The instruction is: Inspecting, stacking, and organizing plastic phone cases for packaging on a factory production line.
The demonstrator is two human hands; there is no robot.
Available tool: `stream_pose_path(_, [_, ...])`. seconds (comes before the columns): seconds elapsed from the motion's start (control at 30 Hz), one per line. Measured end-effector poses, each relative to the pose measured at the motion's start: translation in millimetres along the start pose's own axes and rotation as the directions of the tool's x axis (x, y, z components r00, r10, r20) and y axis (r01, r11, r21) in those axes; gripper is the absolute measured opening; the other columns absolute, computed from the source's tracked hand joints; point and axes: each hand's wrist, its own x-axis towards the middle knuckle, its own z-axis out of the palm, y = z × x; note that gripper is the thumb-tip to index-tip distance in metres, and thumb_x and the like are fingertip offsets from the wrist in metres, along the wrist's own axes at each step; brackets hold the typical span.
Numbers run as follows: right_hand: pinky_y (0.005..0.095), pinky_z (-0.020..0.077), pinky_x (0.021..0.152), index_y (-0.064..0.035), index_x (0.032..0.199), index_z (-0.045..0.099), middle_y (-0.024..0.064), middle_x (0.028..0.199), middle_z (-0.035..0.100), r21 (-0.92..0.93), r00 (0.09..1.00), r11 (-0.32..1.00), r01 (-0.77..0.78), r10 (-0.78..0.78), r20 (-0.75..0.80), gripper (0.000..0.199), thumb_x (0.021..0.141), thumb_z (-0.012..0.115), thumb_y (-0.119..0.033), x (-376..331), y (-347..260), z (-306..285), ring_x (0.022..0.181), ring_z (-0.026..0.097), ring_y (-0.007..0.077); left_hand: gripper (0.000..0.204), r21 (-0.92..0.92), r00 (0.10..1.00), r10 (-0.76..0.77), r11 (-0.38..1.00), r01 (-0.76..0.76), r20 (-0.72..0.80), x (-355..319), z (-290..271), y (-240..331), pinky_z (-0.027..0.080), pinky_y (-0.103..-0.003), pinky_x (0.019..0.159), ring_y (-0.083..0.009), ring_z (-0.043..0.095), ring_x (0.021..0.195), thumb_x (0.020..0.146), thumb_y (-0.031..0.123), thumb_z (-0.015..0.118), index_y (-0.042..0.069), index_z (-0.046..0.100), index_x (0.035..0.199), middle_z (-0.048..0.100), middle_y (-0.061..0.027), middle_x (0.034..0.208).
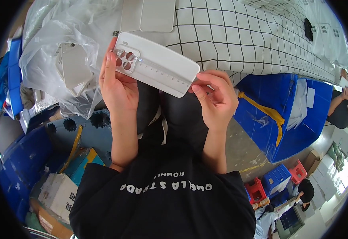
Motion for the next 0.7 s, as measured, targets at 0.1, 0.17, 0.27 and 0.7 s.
stream_pose_path(0.1, [0.0283,0.0562,0.063,0.0076,0.108,0.061,0.0130,0.103,0.059,0.007,0.982,0.982,-0.190,0.190,-0.006,0.024,0.087,0.068,0.000,-1,-5,-11,0.081,0.064,0.0198,0.042,-0.004,1.000,-0.030,1.000,0.030,0.005,-2,7,-2,0.053,-0.030,0.090,-0.0170,0.062,0.101,0.100,0.015,0.049,-0.005,0.044,0.138,0.062,-0.0101,0.113])
stream_pose_path(0.17, [0.0271,0.0555,0.063,0.0067,0.111,0.060,0.0109,0.097,0.059,0.010,0.896,0.896,-0.443,0.443,-0.029,0.026,0.088,0.067,-0.003,1,-11,-20,0.080,0.064,0.0194,0.046,0.020,0.998,-0.057,0.998,0.056,0.017,-2,18,-3,0.052,-0.030,0.092,-0.0172,0.062,0.102,0.098,0.009,0.053,-0.003,0.041,0.140,0.062,-0.0097,0.113])
stream_pose_path(0.27, [0.0261,0.0537,0.061,0.0056,0.116,0.058,0.0090,0.094,0.056,0.395,0.937,0.869,-0.298,0.345,-0.052,0.029,0.089,0.065,-0.003,0,3,-29,0.075,0.062,0.0184,0.053,0.130,0.996,-0.088,0.988,0.084,0.030,-3,16,-8,0.054,-0.029,0.087,-0.0173,0.063,0.098,0.090,-0.003,0.060,-0.003,0.042,0.140,0.056,-0.0043,0.101])
stream_pose_path(0.7, [0.0203,0.0294,0.046,0.0020,0.100,0.055,0.0034,0.087,0.052,0.390,0.946,0.880,-0.270,0.317,-0.061,0.014,0.087,0.059,0.005,8,-5,-38,0.056,0.045,0.0075,0.043,0.077,0.988,-0.148,0.986,0.145,0.033,-15,45,-27,0.053,-0.027,0.087,-0.0152,0.063,0.099,0.090,-0.004,0.061,-0.002,0.049,0.131,0.060,-0.0051,0.104])
